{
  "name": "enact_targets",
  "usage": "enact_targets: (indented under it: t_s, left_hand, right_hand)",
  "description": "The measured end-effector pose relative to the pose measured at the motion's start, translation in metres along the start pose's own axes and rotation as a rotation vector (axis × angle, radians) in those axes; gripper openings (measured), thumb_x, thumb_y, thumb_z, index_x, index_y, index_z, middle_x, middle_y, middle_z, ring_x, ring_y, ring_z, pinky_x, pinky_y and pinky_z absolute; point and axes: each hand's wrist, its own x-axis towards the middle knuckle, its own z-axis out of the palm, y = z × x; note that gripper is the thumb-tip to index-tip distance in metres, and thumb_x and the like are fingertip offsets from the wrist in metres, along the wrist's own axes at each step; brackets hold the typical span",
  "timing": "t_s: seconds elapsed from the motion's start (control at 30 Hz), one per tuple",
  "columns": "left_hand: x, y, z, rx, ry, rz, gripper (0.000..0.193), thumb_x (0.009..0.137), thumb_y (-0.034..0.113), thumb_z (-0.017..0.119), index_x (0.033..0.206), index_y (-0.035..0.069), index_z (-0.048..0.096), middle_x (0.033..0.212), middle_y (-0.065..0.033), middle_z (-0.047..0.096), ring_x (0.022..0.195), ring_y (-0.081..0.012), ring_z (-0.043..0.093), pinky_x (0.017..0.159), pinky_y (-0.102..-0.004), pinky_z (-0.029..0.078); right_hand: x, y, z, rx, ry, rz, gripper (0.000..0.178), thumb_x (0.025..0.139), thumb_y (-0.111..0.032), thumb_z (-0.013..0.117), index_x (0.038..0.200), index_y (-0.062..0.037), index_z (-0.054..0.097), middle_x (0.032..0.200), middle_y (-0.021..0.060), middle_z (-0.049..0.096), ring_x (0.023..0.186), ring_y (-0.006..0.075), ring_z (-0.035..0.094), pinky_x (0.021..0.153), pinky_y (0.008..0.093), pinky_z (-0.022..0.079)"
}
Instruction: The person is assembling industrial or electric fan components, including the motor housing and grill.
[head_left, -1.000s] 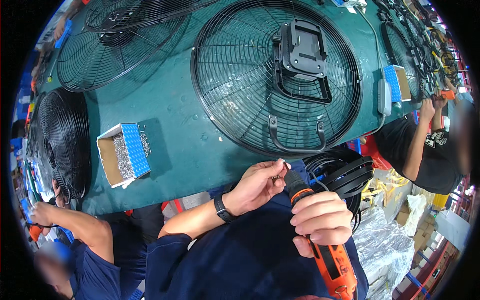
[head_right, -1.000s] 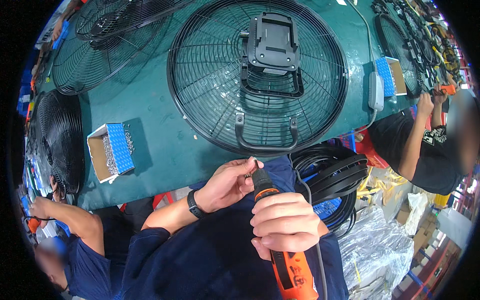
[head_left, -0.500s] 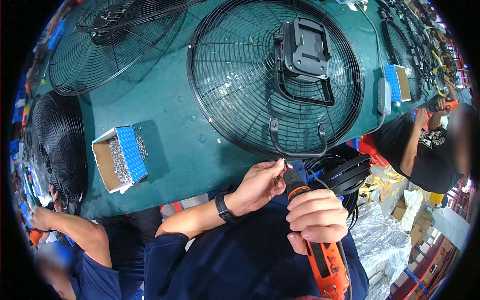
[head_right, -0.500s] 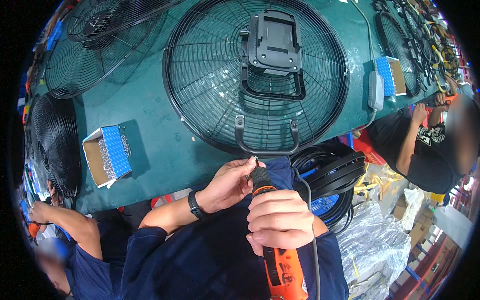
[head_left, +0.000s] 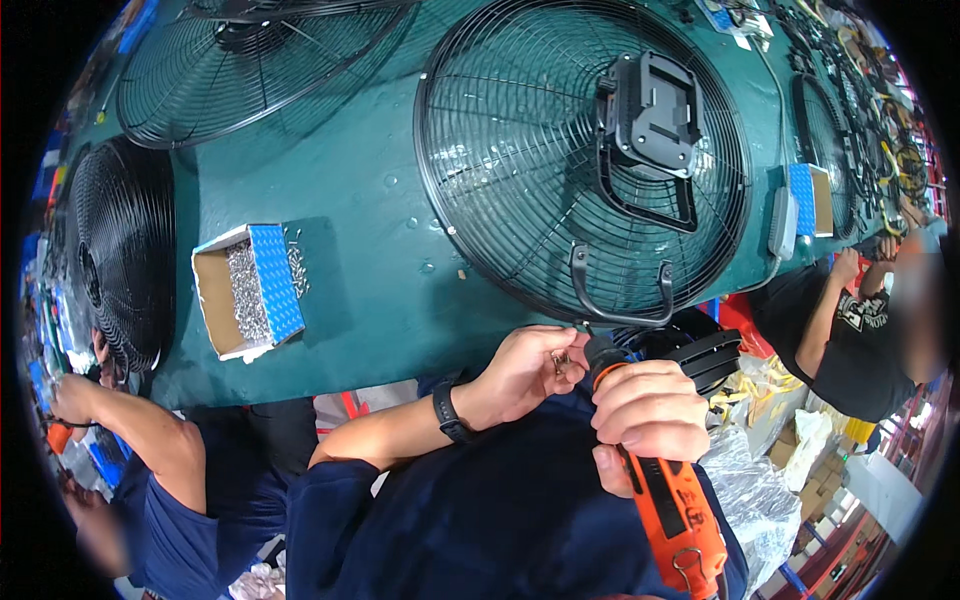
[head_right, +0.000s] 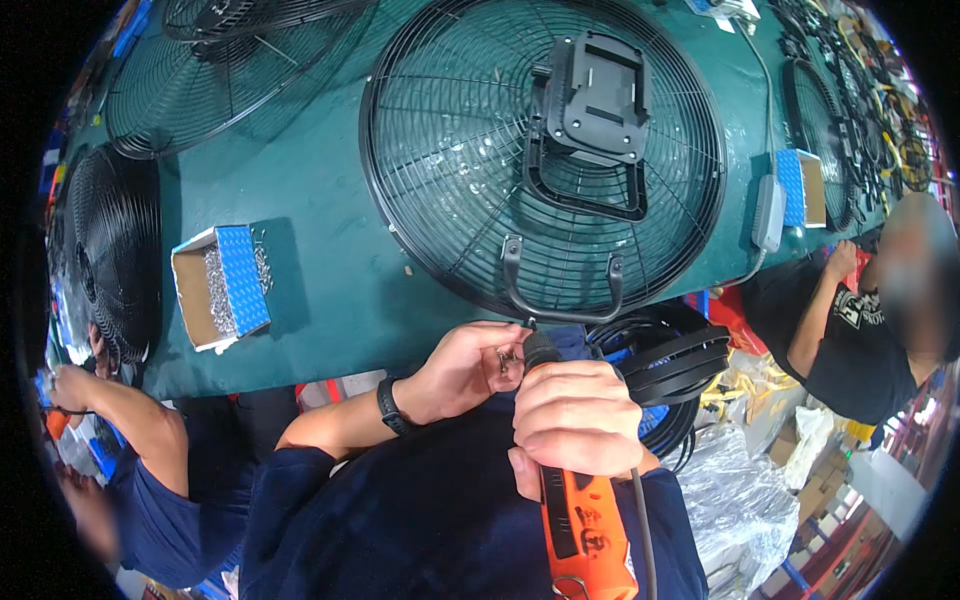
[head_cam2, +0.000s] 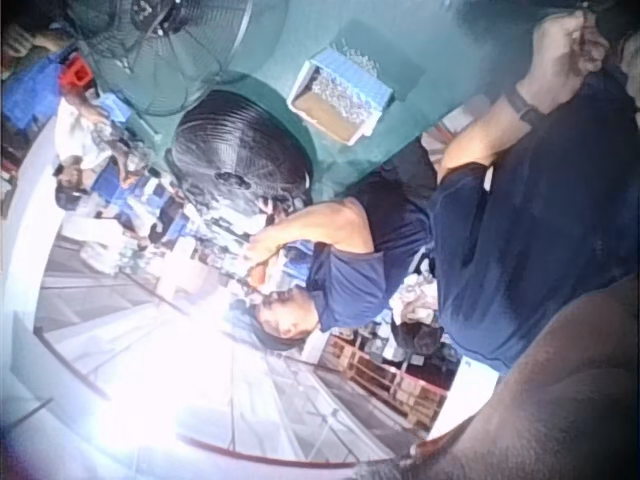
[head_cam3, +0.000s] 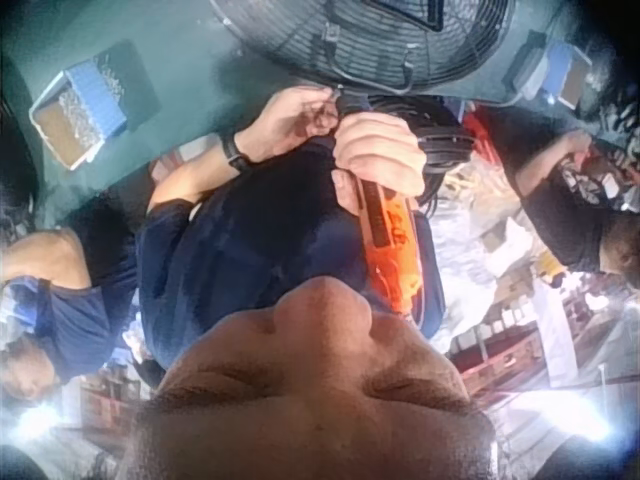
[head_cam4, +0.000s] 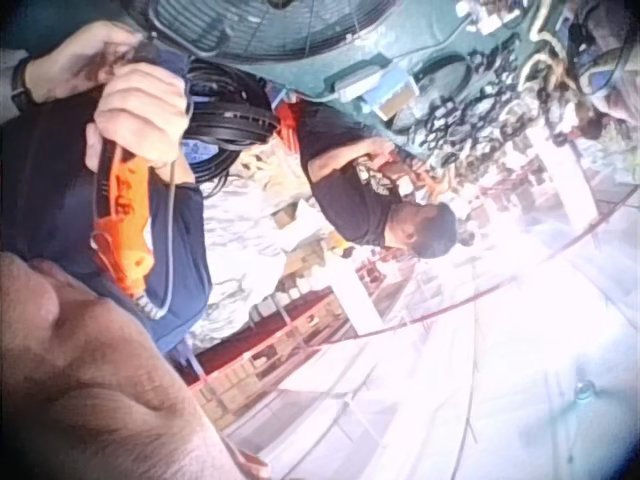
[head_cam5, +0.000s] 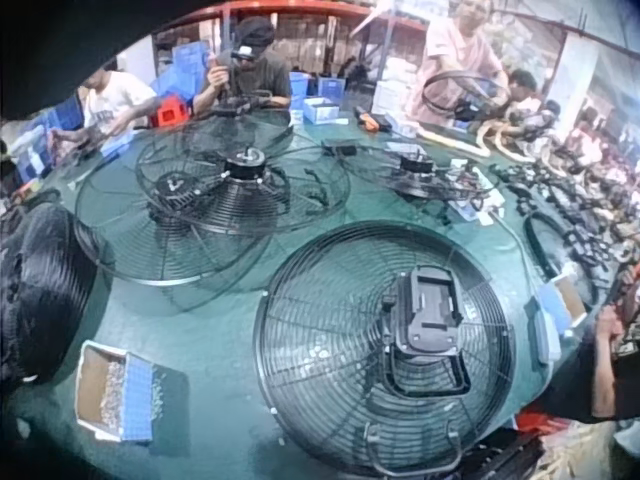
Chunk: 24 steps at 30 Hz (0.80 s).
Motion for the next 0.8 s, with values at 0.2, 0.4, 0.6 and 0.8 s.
enact_targets:
  t_s: [0.2,0.4,0.6,0.8]
  left_hand:
    - [-0.005,-0.001,-0.002,-0.003,-0.062,0.008,0.017,0.090,0.016,0.052,0.094,0.001,0.060,0.080,-0.0080,0.062,0.069,-0.0144,0.056,0.056,-0.0262,0.041]
    - [-0.013,0.007,0.000,0.036,-0.016,0.056,0.019,0.089,0.015,0.053,0.096,-0.001,0.062,0.078,-0.0077,0.062,0.065,-0.0130,0.052,0.056,-0.0250,0.039]
    - [-0.024,0.014,-0.001,0.108,0.003,0.119,0.023,0.089,0.011,0.051,0.103,-0.004,0.060,0.082,-0.0097,0.064,0.066,-0.0131,0.052,0.055,-0.0243,0.040]
    - [-0.035,0.017,-0.011,0.111,0.026,0.246,0.025,0.090,0.010,0.047,0.106,-0.005,0.059,0.084,-0.0105,0.064,0.065,-0.0131,0.050,0.053,-0.0234,0.037]
  right_hand:
    - [0.008,0.005,-0.002,0.074,-0.065,0.040,0.038,0.063,0.002,0.067,0.096,-0.0036,0.048,0.066,0.0068,0.059,0.054,0.0192,0.060,0.052,0.0343,0.054]
    - [0.004,0.010,0.002,0.142,0.154,0.068,0.022,0.065,0.002,0.068,0.082,0.0000,0.055,0.059,0.0078,0.058,0.049,0.0206,0.059,0.050,0.0342,0.051]
    - [-0.009,0.012,-0.015,0.228,0.330,0.143,0.039,0.073,-0.003,0.067,0.108,-0.0022,0.048,0.071,0.0076,0.058,0.060,0.0199,0.057,0.060,0.0362,0.050]
    - [-0.031,-0.001,-0.077,0.410,0.487,0.199,0.046,0.070,-0.005,0.062,0.112,0.0003,0.045,0.068,0.0078,0.053,0.057,0.0192,0.053,0.056,0.0347,0.046]
